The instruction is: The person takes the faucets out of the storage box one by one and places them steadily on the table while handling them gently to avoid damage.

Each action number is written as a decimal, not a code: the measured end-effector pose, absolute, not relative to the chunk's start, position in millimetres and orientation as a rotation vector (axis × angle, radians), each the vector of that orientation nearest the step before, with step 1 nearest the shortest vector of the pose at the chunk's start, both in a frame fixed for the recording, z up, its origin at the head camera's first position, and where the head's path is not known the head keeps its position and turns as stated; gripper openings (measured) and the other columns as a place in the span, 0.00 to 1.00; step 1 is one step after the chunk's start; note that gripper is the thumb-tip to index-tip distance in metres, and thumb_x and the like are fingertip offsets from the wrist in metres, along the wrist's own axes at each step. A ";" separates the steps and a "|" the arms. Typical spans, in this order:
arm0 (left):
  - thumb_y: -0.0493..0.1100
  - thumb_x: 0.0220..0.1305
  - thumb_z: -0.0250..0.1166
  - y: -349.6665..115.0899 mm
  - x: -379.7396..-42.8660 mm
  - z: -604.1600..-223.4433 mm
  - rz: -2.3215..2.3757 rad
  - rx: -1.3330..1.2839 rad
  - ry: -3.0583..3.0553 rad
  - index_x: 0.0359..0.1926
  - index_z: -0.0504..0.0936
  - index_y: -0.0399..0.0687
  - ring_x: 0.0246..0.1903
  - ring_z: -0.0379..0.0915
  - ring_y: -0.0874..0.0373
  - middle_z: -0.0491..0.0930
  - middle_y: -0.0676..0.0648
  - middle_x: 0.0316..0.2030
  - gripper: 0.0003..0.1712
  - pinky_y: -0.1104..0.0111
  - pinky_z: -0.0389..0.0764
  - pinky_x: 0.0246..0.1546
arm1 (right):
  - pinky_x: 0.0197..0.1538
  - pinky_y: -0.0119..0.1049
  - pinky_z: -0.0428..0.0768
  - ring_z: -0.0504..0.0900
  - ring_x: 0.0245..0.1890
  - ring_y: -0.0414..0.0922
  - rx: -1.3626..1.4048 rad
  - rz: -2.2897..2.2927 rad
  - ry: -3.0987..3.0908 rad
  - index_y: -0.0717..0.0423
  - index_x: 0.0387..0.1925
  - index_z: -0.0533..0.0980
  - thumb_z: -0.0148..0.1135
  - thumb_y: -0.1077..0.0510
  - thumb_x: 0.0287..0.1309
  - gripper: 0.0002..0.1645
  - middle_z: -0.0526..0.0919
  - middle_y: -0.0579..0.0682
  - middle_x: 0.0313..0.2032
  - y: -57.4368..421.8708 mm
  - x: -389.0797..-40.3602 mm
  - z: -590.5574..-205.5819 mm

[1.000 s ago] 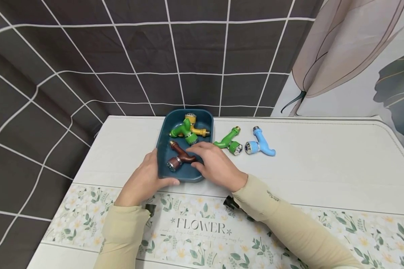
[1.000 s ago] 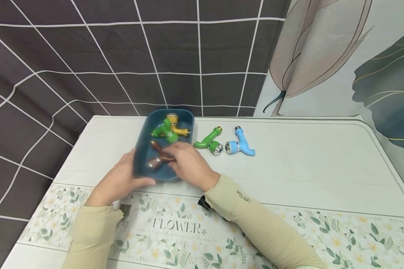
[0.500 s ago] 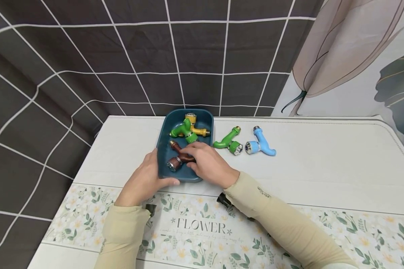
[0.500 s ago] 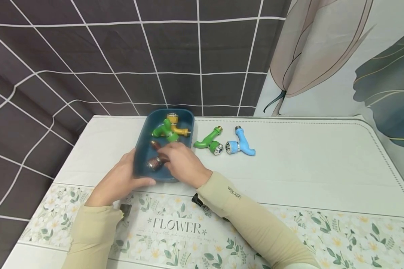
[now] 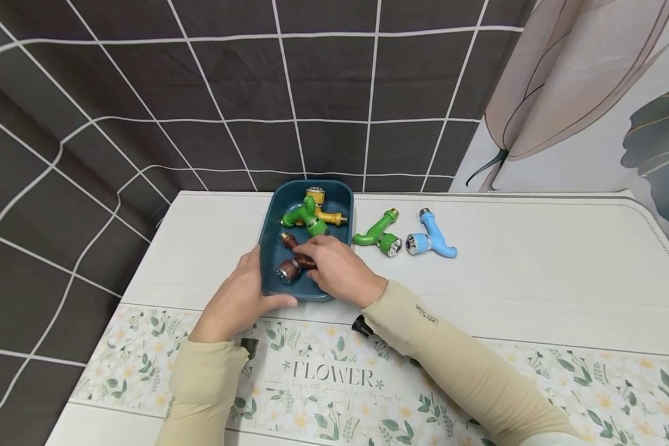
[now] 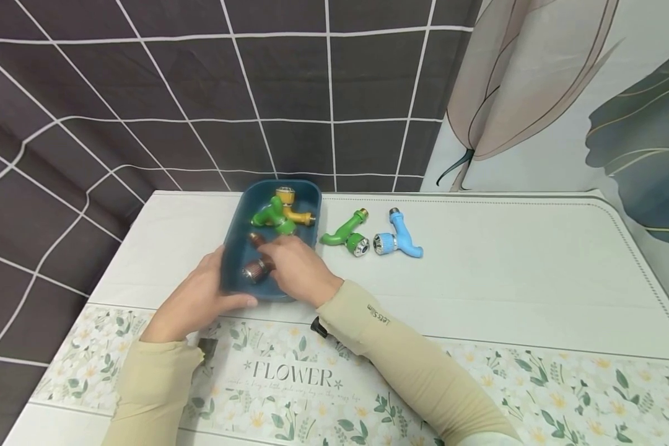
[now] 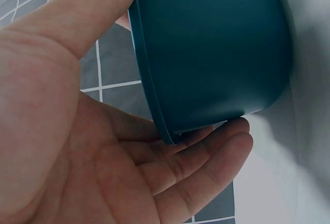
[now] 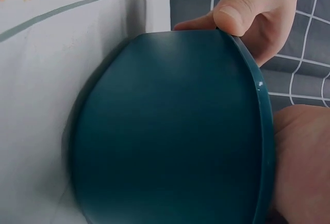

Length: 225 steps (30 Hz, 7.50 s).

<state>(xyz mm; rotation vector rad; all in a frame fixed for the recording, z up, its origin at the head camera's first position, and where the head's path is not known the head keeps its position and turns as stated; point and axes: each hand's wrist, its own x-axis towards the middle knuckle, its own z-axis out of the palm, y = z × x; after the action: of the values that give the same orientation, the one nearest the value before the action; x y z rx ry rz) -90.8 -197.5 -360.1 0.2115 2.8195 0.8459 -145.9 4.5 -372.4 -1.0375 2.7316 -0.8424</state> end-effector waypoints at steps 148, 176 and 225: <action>0.53 0.51 0.80 -197.1 -88.6 -360.2 0.870 0.249 2.829 0.79 0.44 0.39 0.69 0.58 0.41 0.57 0.32 0.72 0.68 0.44 0.67 0.65 | 0.35 0.32 0.79 0.84 0.41 0.41 -1.164 -0.875 2.801 0.56 0.60 0.80 0.61 0.64 0.68 0.21 0.86 0.52 0.50 12.5 -142.2 -374.2; 0.53 0.50 0.81 -196.2 -88.0 -359.3 0.846 0.238 2.839 0.79 0.44 0.39 0.69 0.58 0.40 0.57 0.31 0.72 0.69 0.44 0.68 0.64 | 0.48 0.40 0.83 0.85 0.46 0.46 -1.155 -0.943 2.857 0.58 0.59 0.80 0.63 0.64 0.67 0.20 0.87 0.54 0.49 23.6 -131.8 -370.2; 0.56 0.50 0.80 -195.9 -86.6 -356.5 0.809 0.143 2.808 0.79 0.40 0.35 0.70 0.58 0.36 0.54 0.30 0.73 0.72 0.43 0.64 0.67 | 0.46 0.40 0.82 0.84 0.43 0.45 -1.100 -1.066 2.980 0.58 0.59 0.81 0.64 0.65 0.65 0.20 0.87 0.53 0.46 61.7 -116.5 -360.9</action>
<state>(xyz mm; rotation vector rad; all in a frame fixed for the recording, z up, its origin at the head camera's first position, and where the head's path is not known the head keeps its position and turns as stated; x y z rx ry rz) -86.6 -195.9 -356.5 0.1429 2.8076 0.8089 -116.5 61.7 -360.9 -1.0998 2.9803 -1.0662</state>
